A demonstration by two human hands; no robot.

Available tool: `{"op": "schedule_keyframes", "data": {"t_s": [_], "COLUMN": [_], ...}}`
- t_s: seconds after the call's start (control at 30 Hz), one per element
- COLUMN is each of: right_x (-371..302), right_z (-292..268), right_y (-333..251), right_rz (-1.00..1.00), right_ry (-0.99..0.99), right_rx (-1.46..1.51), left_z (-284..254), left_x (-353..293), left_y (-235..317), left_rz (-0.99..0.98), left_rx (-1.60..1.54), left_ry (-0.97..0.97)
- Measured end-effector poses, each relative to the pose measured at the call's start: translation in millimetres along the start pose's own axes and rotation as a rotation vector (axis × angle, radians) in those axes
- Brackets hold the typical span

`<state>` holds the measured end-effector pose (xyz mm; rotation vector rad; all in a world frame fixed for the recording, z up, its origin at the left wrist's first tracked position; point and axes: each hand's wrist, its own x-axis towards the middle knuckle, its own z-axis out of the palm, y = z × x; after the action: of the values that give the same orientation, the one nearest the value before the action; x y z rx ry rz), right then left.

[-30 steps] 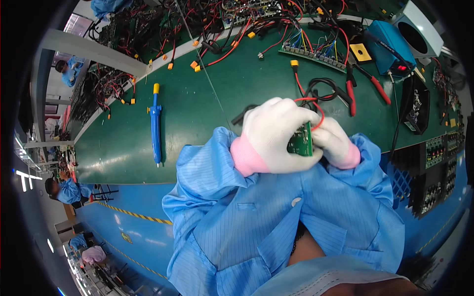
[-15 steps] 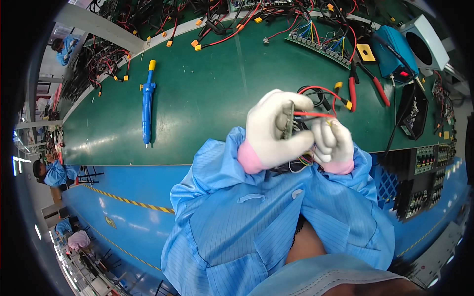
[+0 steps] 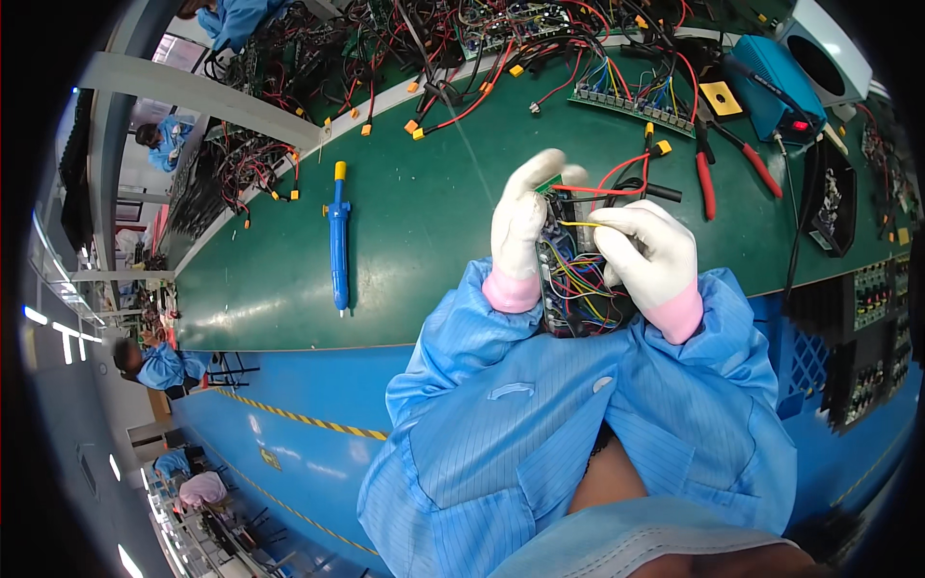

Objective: Soldering components and wires onto printed circuit boards at a manual assembly station.

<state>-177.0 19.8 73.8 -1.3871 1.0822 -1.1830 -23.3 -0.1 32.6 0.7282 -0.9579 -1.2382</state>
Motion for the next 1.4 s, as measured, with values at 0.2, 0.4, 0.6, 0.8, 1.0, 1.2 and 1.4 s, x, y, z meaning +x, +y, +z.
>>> {"op": "schedule_keyframes", "data": {"t_s": [0.2, 0.4, 0.6, 0.8, 1.0, 1.2, 1.4], "right_x": [-3, -9, -6, -2, -1, -4, -2], "right_z": [4, 13, 14, 15, 21, 21, 21], "right_y": [11, 14, 23, 32, 29, 31, 33], "right_rz": [-0.078, -0.256, -0.441, -0.602, -0.617, -0.521, -0.588], "right_ry": [0.07, 0.245, 0.268, 0.236, 0.283, 0.249, 0.239], "right_rx": [0.038, 0.035, -0.045, -0.08, -0.036, 0.026, -0.025], "left_z": [-4, 11, 17, 10, 9, 4, -1], "left_x": [3, -14, -15, -10, -11, -10, -9], "left_y": [13, 36, 45, 41, 39, 34, 34], "left_rz": [0.379, 0.661, 0.243, 0.13, 0.017, 0.043, -0.076], "left_rx": [0.392, 0.825, 0.61, 0.435, 0.341, 0.285, 0.241], "left_ry": [0.065, 0.167, 0.016, -0.12, -0.151, -0.117, -0.13]}}
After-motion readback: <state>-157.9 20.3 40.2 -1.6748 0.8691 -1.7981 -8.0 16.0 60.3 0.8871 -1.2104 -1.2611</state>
